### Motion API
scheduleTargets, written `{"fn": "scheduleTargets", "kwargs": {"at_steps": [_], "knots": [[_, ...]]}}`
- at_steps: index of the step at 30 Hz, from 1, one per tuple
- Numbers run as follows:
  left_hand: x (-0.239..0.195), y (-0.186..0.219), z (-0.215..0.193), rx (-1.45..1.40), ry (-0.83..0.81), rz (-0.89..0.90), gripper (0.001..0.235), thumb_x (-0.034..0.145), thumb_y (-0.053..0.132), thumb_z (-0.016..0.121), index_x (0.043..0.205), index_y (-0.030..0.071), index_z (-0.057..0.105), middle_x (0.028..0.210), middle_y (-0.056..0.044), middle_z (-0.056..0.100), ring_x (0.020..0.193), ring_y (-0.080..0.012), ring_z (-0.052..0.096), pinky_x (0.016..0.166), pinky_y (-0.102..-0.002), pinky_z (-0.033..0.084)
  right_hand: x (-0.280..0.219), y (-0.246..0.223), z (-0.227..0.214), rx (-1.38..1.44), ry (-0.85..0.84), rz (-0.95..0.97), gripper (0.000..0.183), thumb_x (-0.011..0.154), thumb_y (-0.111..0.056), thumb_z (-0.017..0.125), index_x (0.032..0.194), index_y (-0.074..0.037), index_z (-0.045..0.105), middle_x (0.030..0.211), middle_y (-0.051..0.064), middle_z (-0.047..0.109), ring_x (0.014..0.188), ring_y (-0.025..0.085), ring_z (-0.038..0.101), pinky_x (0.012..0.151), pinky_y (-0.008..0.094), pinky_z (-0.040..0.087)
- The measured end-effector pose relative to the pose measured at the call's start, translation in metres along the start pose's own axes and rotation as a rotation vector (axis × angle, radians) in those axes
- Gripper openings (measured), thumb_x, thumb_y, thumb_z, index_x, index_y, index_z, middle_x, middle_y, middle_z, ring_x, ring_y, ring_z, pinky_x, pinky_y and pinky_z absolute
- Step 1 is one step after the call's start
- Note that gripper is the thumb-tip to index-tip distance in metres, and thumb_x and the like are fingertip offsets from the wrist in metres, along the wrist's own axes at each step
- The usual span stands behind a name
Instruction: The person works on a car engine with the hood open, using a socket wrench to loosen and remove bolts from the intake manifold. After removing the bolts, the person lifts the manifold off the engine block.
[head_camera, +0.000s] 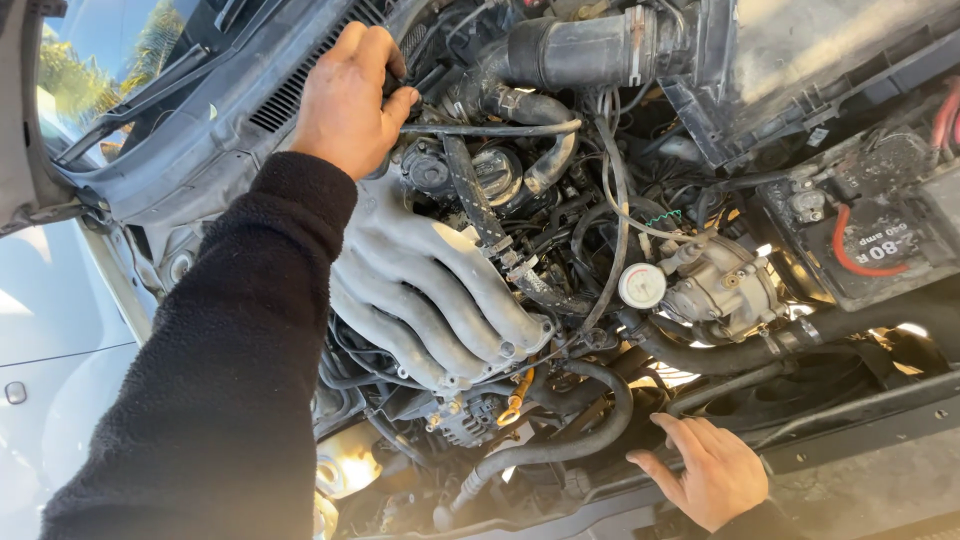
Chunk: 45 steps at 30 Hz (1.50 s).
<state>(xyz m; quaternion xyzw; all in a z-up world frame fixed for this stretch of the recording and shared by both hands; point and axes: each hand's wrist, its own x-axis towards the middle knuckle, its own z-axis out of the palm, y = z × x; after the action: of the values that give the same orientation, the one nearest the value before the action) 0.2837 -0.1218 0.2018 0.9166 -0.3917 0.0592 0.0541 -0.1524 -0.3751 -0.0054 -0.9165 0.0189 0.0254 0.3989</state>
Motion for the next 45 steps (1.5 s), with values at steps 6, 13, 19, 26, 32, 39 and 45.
{"fn": "scheduleTargets", "kwargs": {"at_steps": [6,13,19,26,32,39,45], "knots": [[0.003,-0.009,-0.004,-0.01,-0.008,0.071,0.034,0.093,0.008,0.085,0.109,0.002,0.056,0.106,-0.017,0.06,0.094,-0.039,0.063,0.08,-0.047,0.051,0.001,-0.001,-0.002,0.021,0.056,-0.05,0.056,0.069,-0.049,0.081,0.105,-0.008,0.071,0.074,0.006,0.067,0.066,0.027,0.064,0.059,0.038,0.052],[0.007,-0.006,-0.01,-0.082,-0.054,0.01,0.03,0.093,0.008,0.085,0.105,0.002,0.058,0.102,-0.015,0.061,0.087,-0.0348,0.064,0.075,-0.044,0.05,0.001,-0.001,-0.002,0.012,0.048,-0.053,0.057,0.069,-0.049,0.081,0.106,-0.007,0.071,0.074,0.006,0.066,0.064,0.027,0.063,0.059,0.038,0.051],[0.005,-0.008,-0.009,-0.102,-0.064,0.001,0.029,0.093,0.008,0.085,0.104,0.002,0.059,0.101,-0.015,0.061,0.086,-0.034,0.064,0.075,-0.044,0.051,0.001,-0.001,-0.002,0.006,0.037,-0.045,0.058,0.068,-0.049,0.081,0.108,-0.009,0.071,0.072,0.005,0.065,0.063,0.027,0.062,0.058,0.038,0.051],[0.014,0.018,-0.023,0.157,-0.191,0.165,0.024,0.097,0.017,0.075,0.106,0.001,0.058,0.1,-0.019,0.059,0.091,-0.0408,0.064,0.076,-0.049,0.051,0.001,0.0,0.0,0.008,0.034,-0.041,0.056,0.069,-0.05,0.081,0.105,-0.008,0.071,0.073,0.005,0.066,0.065,0.027,0.064,0.06,0.038,0.052],[0.024,0.032,-0.012,0.264,-0.273,0.142,0.022,0.1,0.023,0.071,0.098,0.003,0.063,0.09,-0.017,0.064,0.082,-0.0401,0.066,0.073,-0.051,0.052,0.003,-0.003,-0.002,0.011,0.042,-0.039,0.053,0.071,-0.049,0.08,0.105,-0.008,0.071,0.074,0.005,0.067,0.066,0.027,0.064,0.061,0.039,0.052],[0.02,0.044,-0.003,0.441,-0.217,-0.209,0.03,0.109,0.035,0.066,0.097,0.008,0.064,0.078,-0.017,0.066,0.073,-0.0378,0.067,0.068,-0.051,0.052,0.003,-0.002,0.0,0.022,0.05,-0.016,0.055,0.07,-0.051,0.08,0.107,-0.011,0.072,0.071,0.005,0.065,0.065,0.027,0.063,0.06,0.039,0.051],[0.017,0.051,0.004,0.212,-0.015,-0.01,0.027,0.098,0.019,0.07,0.114,0.005,0.054,0.108,-0.017,0.061,0.087,-0.0341,0.068,0.07,-0.046,0.055,0.0,-0.001,0.0,0.013,0.034,-0.022,0.052,0.071,-0.05,0.079,0.102,-0.01,0.071,0.069,0.004,0.063,0.066,0.026,0.062,0.061,0.039,0.051]]}}
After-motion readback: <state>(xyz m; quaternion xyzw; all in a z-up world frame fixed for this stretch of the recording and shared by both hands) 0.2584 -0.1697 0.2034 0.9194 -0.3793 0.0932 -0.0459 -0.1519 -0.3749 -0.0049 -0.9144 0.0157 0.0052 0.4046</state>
